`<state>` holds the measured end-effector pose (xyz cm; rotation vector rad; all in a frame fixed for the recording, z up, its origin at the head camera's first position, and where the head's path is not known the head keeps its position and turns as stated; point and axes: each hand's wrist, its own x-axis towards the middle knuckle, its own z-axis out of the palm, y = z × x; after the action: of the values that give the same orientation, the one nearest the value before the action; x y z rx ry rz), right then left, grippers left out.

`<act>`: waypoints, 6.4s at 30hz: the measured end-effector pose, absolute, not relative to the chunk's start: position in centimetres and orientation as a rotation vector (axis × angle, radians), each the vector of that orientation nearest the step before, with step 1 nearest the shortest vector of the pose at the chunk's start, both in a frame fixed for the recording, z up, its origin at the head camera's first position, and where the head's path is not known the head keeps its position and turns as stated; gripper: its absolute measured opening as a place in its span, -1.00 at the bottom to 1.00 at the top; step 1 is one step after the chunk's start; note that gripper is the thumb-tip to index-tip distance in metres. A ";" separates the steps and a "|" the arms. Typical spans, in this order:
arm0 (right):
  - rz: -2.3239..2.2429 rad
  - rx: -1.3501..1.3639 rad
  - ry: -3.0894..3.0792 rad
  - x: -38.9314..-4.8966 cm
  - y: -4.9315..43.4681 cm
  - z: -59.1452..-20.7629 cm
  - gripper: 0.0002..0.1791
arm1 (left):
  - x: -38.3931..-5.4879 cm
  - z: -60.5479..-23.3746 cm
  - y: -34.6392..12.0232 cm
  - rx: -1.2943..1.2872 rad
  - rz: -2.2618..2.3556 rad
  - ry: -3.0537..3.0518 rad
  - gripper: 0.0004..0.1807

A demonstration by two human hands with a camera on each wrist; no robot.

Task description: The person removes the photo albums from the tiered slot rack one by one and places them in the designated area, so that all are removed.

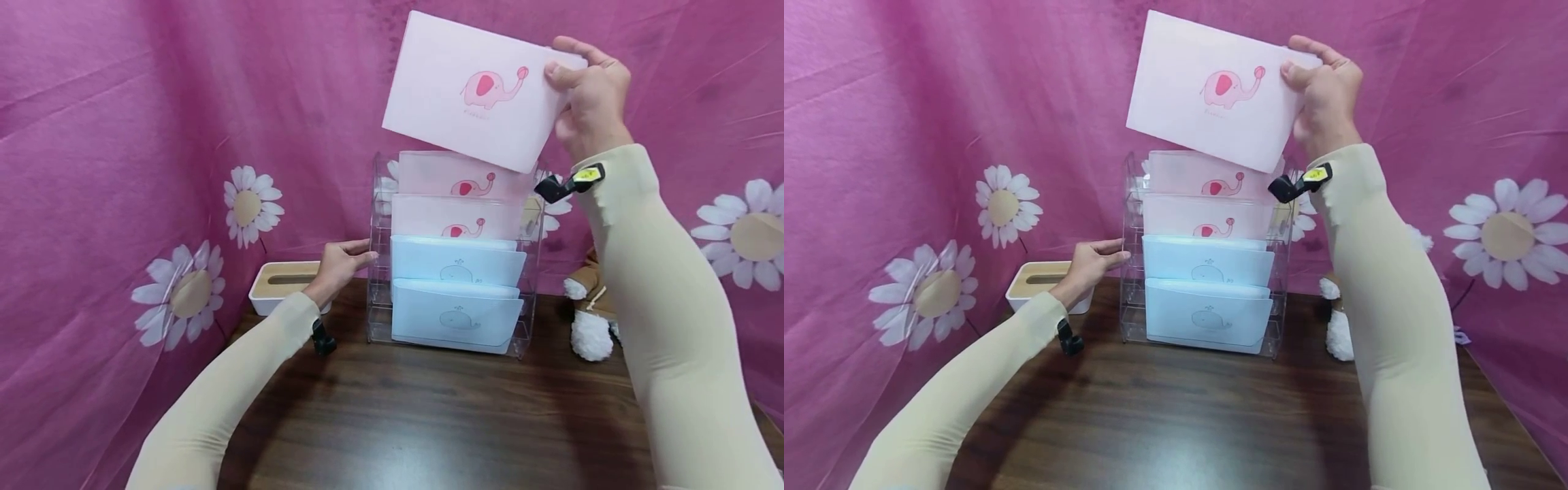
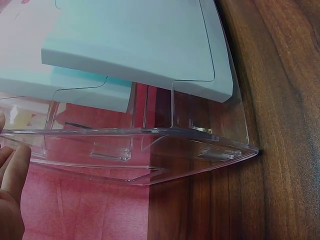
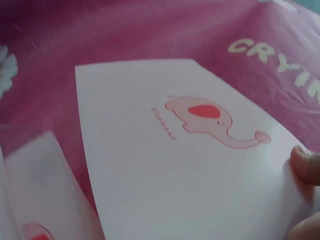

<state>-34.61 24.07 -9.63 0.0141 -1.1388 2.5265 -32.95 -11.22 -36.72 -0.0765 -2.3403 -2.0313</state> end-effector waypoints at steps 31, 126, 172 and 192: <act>2.635 0.205 -1.388 -22.5 19.8 -27.7 -0.68 | -32.4 -36.8 -11.3 -0.151 -1.758 -2.293 -0.73; 1.533 0.087 -2.889 -20.7 14.5 -48.7 -0.72 | -32.0 -36.5 -11.8 -0.107 -1.773 -2.426 -0.54; 1.846 0.870 -2.378 -22.4 20.7 -35.1 -0.35 | -32.1 -36.4 -11.7 -0.107 -1.859 -2.412 -0.53; 1.967 0.872 -1.907 -26.8 23.6 -22.9 -0.37 | -32.1 -36.6 -11.7 -0.116 -1.842 -2.413 -0.54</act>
<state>-26.84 23.56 -22.91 0.8722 -1.9074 1.9670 -32.12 -11.67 -36.61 -0.1158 -2.4127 -1.8417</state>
